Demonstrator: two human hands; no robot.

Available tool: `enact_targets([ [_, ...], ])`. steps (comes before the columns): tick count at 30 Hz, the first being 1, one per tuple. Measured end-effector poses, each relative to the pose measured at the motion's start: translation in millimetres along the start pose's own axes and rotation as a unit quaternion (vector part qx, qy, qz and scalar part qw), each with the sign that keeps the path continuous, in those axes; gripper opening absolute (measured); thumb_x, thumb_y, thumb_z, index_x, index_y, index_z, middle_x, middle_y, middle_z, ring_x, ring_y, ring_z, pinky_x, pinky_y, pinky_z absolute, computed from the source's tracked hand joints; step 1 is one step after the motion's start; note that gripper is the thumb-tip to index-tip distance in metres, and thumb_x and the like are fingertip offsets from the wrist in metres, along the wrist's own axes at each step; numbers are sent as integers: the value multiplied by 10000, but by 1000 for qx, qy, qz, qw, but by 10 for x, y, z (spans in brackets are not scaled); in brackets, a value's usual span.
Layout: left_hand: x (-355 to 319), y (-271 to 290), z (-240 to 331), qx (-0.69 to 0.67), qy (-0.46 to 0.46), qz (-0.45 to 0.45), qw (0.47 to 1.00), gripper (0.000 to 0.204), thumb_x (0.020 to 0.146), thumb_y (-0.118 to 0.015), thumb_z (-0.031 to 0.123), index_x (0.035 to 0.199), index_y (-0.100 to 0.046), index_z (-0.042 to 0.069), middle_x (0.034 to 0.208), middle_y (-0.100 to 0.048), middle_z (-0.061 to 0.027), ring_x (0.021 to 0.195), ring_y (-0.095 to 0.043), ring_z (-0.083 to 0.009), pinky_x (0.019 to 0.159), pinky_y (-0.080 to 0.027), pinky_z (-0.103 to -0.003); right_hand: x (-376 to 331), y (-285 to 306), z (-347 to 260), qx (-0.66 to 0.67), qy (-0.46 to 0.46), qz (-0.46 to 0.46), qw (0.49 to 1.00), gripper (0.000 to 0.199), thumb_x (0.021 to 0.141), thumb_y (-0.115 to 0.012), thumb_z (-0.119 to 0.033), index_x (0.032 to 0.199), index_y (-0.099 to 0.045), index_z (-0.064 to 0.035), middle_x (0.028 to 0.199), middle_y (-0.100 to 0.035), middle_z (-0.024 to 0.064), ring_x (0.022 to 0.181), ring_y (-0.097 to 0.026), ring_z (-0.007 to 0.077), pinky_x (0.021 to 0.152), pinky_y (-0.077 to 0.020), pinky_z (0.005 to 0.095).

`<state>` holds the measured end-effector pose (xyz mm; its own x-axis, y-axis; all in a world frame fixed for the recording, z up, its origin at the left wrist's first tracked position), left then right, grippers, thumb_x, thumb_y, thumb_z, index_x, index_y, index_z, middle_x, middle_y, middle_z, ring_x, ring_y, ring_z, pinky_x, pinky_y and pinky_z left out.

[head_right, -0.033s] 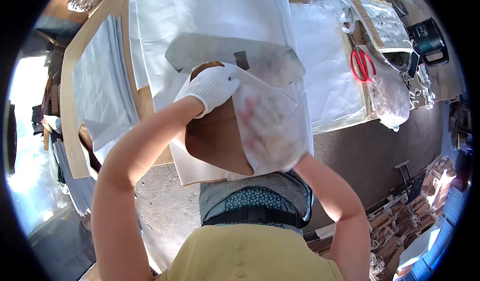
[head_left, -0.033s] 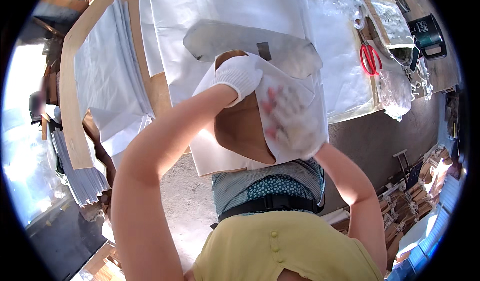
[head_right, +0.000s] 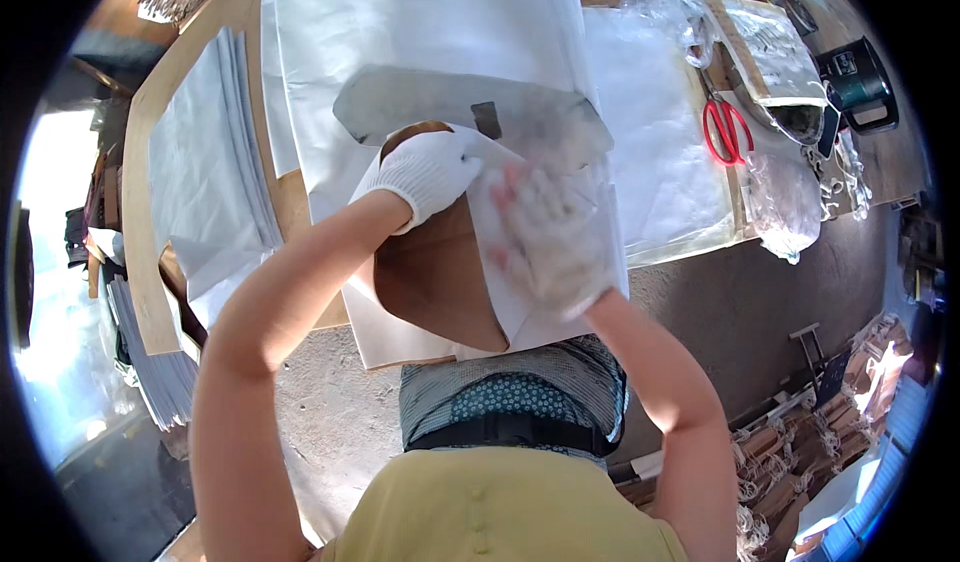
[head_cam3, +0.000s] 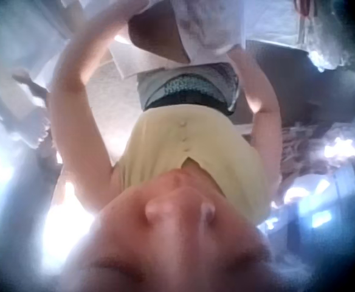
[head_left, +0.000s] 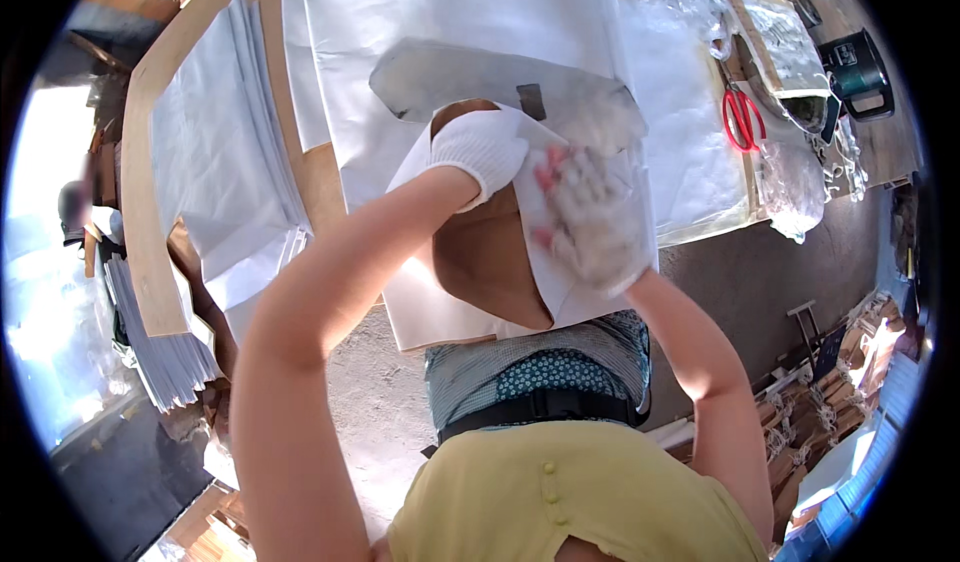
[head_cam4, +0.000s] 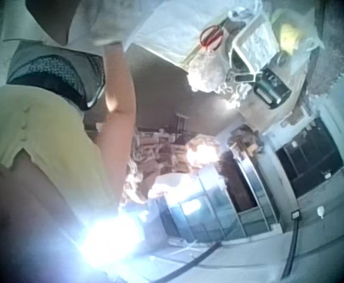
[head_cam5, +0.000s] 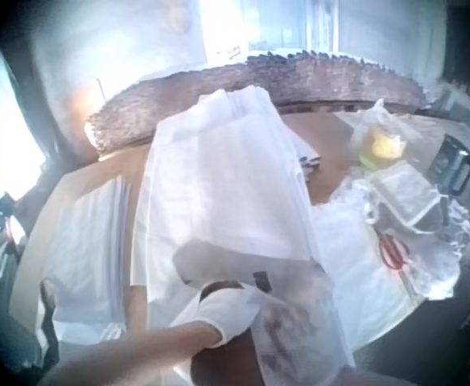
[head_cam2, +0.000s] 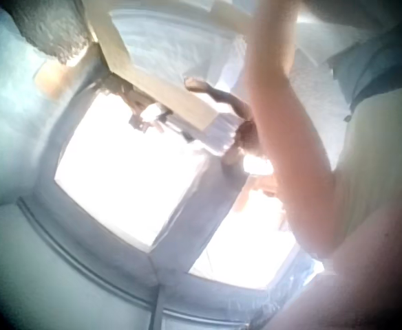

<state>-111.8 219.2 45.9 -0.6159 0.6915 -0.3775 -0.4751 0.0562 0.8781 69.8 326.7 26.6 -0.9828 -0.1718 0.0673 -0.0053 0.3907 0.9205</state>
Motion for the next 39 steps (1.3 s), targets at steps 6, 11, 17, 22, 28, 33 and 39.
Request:
enact_targets([
  [6, -1159, 950, -126, -400, -26, 220, 889, 567, 1050, -598, 444, 1345, -679, -34, 1311, -708, -216, 1247, -685, -280, 1084, -511, -352, 254, -39, 146, -57, -33, 43, 997, 832, 939, -695, -453, 1562, -464, 47, 1681, -376, 265, 1593, -298, 431, 1325, -213, 517],
  [11, -1488, -366, -962, -392, 143, 235, 878, 851, 1087, -336, 721, 1504, -571, 18, 1484, -612, -175, 1375, -585, -295, 1191, -413, -361, 762, 47, 38, -46, 68, 32, 996, 831, 924, -708, -437, 1565, -478, 39, 1700, -357, 245, 1601, -294, 408, 1321, -226, 519],
  [17, -1558, -370, -1097, -583, 16, 196, 788, 824, 1145, -238, 615, 1577, -448, -54, 1533, -572, -210, 1436, -543, -315, 1245, -383, -388, 1032, -80, -119, -52, 48, 123, 990, 659, 890, -746, -278, 1465, -583, 0, 1620, -472, 208, 1546, -375, 426, 1284, -292, 554],
  [22, -1411, -503, -1421, -752, 78, 140, 639, 872, 1115, -279, 670, 1592, -412, -48, 1563, -531, -241, 1444, -537, -323, 1250, -402, -418, 976, -630, -847, 84, 217, 66, 970, 337, 885, -676, -203, 1195, -699, -73, 1275, -658, 162, 1232, -616, 379, 1080, -490, 506],
  [28, -1482, -523, -1432, -778, 41, 134, 612, 764, 1148, -318, 590, 1552, -487, -36, 1492, -603, -189, 1430, -546, -287, 1228, -415, -397, 1334, -928, -1172, 247, 66, -197, 946, 488, 1049, -588, -329, 1448, -562, -50, 1426, -602, 150, 1353, -563, 301, 1144, -451, 425],
  [33, -1439, -407, -979, -341, -21, 300, 891, 784, 1118, -282, 649, 1536, -542, 39, 1540, -571, -203, 1483, -473, -405, 1240, -368, -454, 1204, -633, -1178, 36, 191, -5, 981, 383, 995, -559, -276, 1251, -665, -12, 1285, -676, 204, 1197, -645, 344, 1086, -480, 432],
  [39, -1452, -614, -911, -206, 62, 340, 916, 788, 1118, -261, 640, 1571, -501, 42, 1604, -503, -219, 1563, -347, -437, 1283, -299, -501, 902, 444, -543, 60, 83, 121, 987, 281, 886, -689, -136, 1159, -727, -83, 1250, -699, 133, 1235, -631, 365, 1101, -483, 476],
])
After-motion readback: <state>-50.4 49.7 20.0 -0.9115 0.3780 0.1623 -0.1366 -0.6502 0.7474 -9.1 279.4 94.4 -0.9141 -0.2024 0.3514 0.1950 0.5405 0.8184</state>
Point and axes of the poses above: each hand's wrist, its own x-axis towards the middle knuckle, its own y-axis out of the back of the hand, z = x × y, the point moved 4 cm from there along x, towards the middle knuckle
